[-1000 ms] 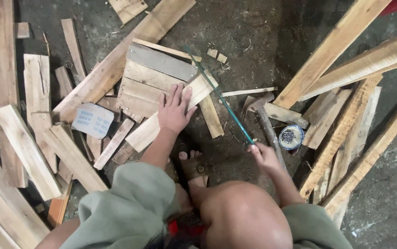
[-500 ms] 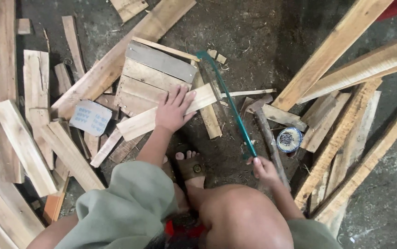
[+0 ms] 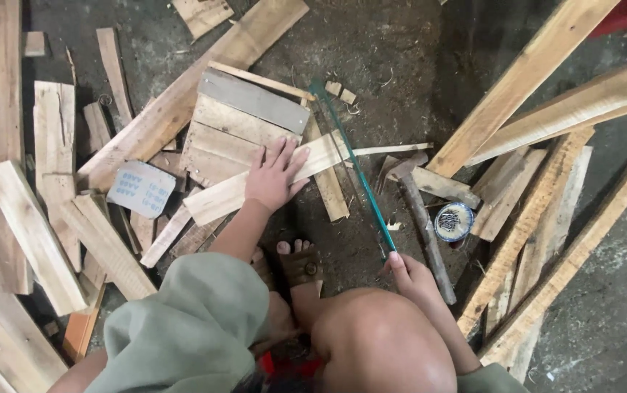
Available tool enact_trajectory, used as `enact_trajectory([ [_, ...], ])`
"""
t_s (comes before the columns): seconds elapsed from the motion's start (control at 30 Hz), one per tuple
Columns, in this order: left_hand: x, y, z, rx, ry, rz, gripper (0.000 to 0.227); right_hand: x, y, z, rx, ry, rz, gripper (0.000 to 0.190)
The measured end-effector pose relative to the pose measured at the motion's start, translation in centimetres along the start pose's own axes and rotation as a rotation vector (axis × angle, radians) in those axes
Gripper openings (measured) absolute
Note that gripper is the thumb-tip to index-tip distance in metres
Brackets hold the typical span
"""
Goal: The person smooths a piece of wood using sandpaper, then uses a hand saw to cut the wood. The person is sitting on the floor surrounded by wood scraps.
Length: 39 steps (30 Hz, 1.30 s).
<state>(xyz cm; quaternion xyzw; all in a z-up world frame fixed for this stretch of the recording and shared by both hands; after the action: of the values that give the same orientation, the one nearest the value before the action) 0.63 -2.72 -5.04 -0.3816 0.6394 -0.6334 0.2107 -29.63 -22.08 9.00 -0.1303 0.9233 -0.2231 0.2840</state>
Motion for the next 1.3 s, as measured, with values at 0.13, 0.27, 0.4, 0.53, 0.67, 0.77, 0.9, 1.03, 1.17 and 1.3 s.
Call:
enact_trajectory([
  [0.13,0.0,0.1,0.1,-0.027,0.001,0.011,0.067,-3.0,-0.8,-1.2,0.006,0.033,0.034,0.056],
  [0.27,0.0,-0.1,0.0,-0.072,-0.009,0.02,0.066,-5.0,-2.0,-1.7,0.002,0.029,0.001,0.056],
  [0.4,0.0,0.2,-0.1,-0.001,0.0,0.012,0.066,-6.6,-3.4,-2.0,0.013,-0.017,-0.014,0.059],
  [0.53,-0.1,0.4,0.0,0.002,-0.006,-0.009,0.066,-5.0,-2.2,-1.2,-0.017,-0.049,-0.006,0.058],
  [0.67,0.0,0.9,-0.1,-0.024,-0.015,-0.035,0.066,-0.8,0.3,0.2,0.019,-0.128,0.025,0.052],
  [0.77,0.0,0.4,0.1,-0.094,-0.016,-0.015,0.066,2.7,4.3,0.8,0.066,-0.061,0.073,0.047],
  [0.9,-0.2,0.8,0.1,-0.162,0.02,0.002,0.067,2.2,5.8,-0.6,0.03,-0.05,0.08,0.049],
  [1.03,0.0,0.8,0.0,0.012,0.06,-0.018,0.063,0.7,5.7,-1.4,0.048,0.033,0.065,0.054],
  [1.17,0.1,-1.4,0.3,-0.086,0.084,0.03,0.065,-0.4,5.9,-1.6,0.061,0.021,0.023,0.058],
  [1.3,-0.1,-0.6,0.4,-0.121,0.082,0.026,0.065,-0.8,3.9,-1.6,0.038,0.056,0.145,0.06],
])
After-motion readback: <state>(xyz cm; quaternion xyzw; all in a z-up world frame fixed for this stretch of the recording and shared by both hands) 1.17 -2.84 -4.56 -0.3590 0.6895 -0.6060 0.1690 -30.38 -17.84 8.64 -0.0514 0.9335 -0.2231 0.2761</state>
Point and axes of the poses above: each hand's wrist, its own z-axis towards the middle knuckle, its own y-axis out of the palm, x = y × z, the point moved 4 cm from there along z, towards the middle knuckle, and after that the axes turned 13 degrees about -y, right-handed, at the moved point
